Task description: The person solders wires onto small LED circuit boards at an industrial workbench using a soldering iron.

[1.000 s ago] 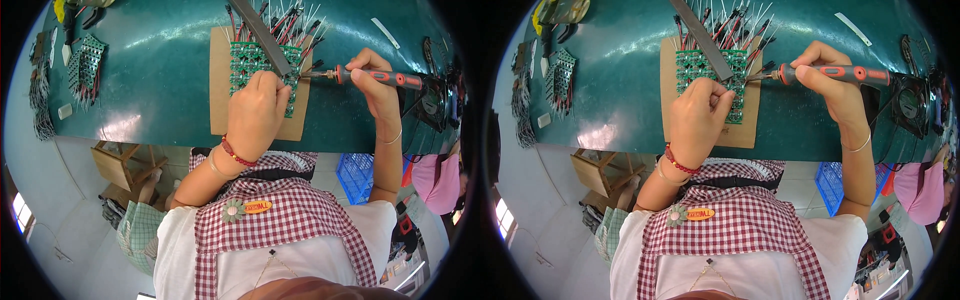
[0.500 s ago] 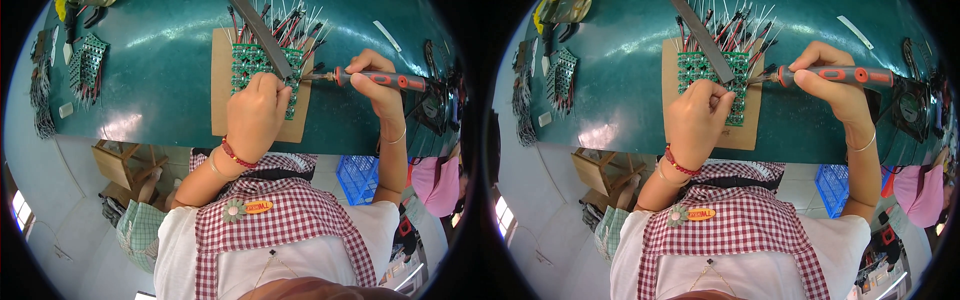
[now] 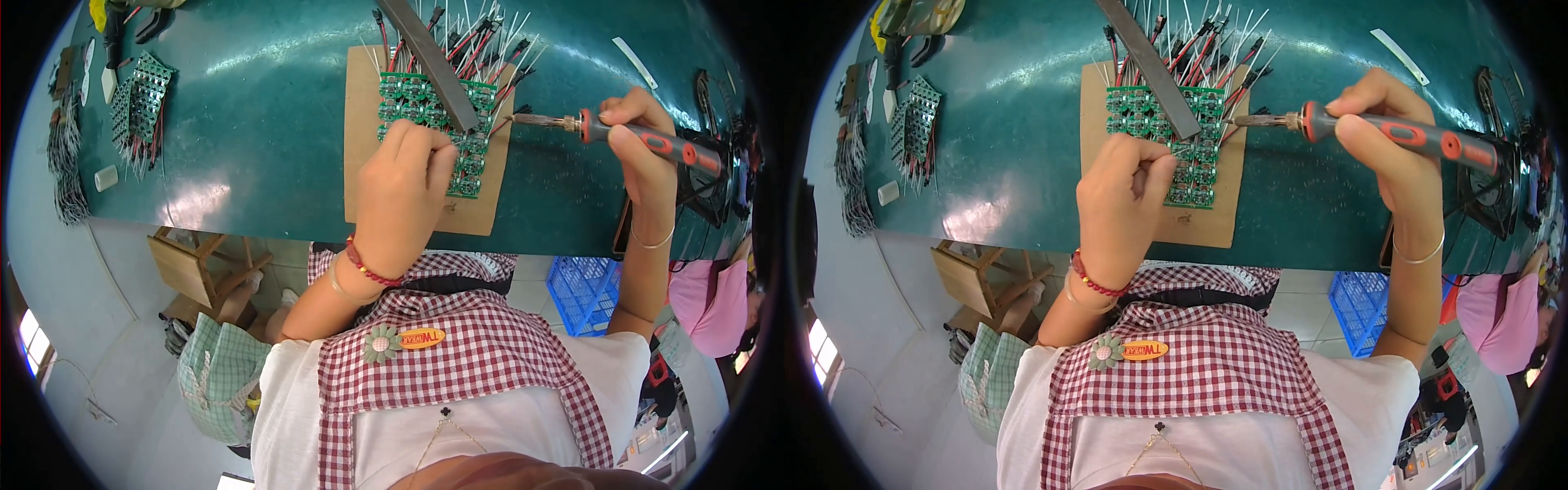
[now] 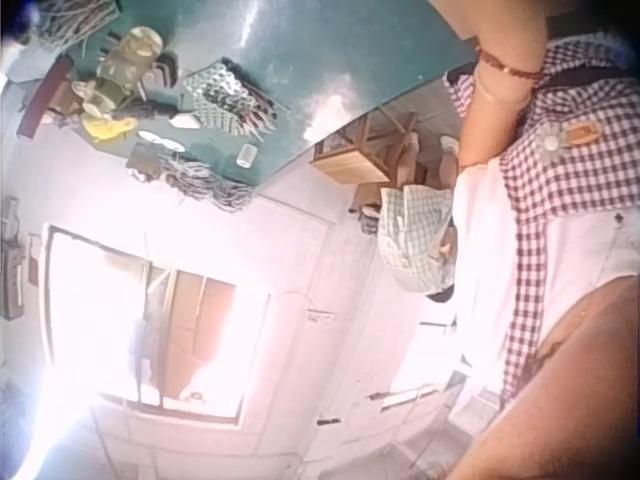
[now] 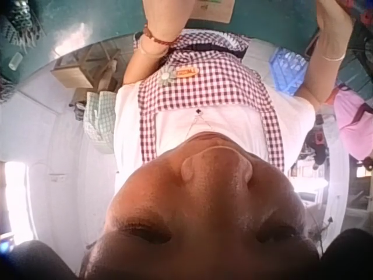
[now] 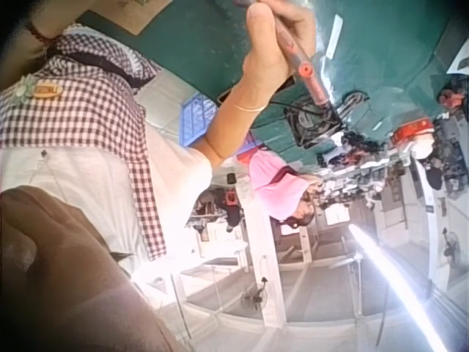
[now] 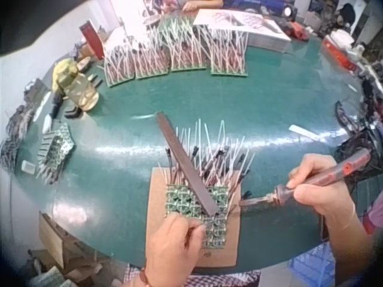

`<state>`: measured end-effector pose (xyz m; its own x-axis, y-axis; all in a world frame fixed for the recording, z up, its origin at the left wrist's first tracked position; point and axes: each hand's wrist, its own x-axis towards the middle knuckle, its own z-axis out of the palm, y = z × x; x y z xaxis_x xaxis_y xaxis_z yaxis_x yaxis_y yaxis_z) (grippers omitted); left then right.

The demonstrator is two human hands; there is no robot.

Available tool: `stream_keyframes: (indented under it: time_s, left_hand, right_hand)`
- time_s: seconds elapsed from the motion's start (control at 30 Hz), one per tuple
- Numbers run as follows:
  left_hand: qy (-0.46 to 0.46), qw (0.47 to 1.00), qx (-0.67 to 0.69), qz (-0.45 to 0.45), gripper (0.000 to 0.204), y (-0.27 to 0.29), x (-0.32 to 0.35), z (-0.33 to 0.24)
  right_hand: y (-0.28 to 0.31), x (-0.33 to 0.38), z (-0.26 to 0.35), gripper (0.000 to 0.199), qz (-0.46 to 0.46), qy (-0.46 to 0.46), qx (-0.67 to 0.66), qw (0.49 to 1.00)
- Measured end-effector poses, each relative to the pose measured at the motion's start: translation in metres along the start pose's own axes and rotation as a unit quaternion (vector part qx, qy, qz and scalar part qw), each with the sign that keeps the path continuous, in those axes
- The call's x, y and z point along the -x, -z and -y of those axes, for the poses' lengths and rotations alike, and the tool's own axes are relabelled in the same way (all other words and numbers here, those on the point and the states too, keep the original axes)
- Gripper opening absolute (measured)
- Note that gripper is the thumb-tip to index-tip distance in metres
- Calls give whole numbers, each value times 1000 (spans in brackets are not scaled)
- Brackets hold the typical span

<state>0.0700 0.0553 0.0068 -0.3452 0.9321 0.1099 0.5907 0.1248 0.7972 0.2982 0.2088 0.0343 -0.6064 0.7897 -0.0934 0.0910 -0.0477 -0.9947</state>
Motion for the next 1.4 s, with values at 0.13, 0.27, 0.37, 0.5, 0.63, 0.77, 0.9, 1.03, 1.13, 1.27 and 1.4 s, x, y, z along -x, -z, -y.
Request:
stream_keyframes:
  time_s: [0.13,0.27,0.37,0.5,0.63,0.77,0.9,1.03,1.13,1.27,1.4]
  left_hand:
    - [-48,998,-31,1,12,9,4,3]
    - [18,999,14,27,13,4,6,0]
    - [22,1000,9,13,15,-2,4,1]
    - [15,1000,-13,7,16,-2,4,1]
    - [21,1000,-3,1,16,-1,4,1]
    - [17,1000,-13,7,16,-1,3,1]
    - [14,1000,-23,6,15,-3,5,2]
    - [11,1000,-28,1,15,-4,5,4]
    - [7,999,-32,-5,15,-8,4,6]
    - [-15,999,-49,-2,17,-6,4,4]
    - [15,999,-30,-8,15,-2,2,2]
  right_hand:
    - [2,11,3,19,8,-34,-28,999]
    - [-8,11,-4,15,0,-25,-31,999]
    - [-19,12,-5,12,-34,-52,-22,998]
    - [-35,23,-1,12,-69,-50,19,996]
    - [-59,40,-1,12,-130,-17,82,988]
    - [-74,51,-10,11,-163,3,122,979]
    - [-83,55,-15,12,-173,17,116,978]
    - [-84,58,-19,14,-148,71,163,973]
    - [-88,58,-24,16,-136,157,184,961]
    - [-93,60,-24,18,-150,187,190,952]
    - [-90,67,-27,18,-186,179,139,956]
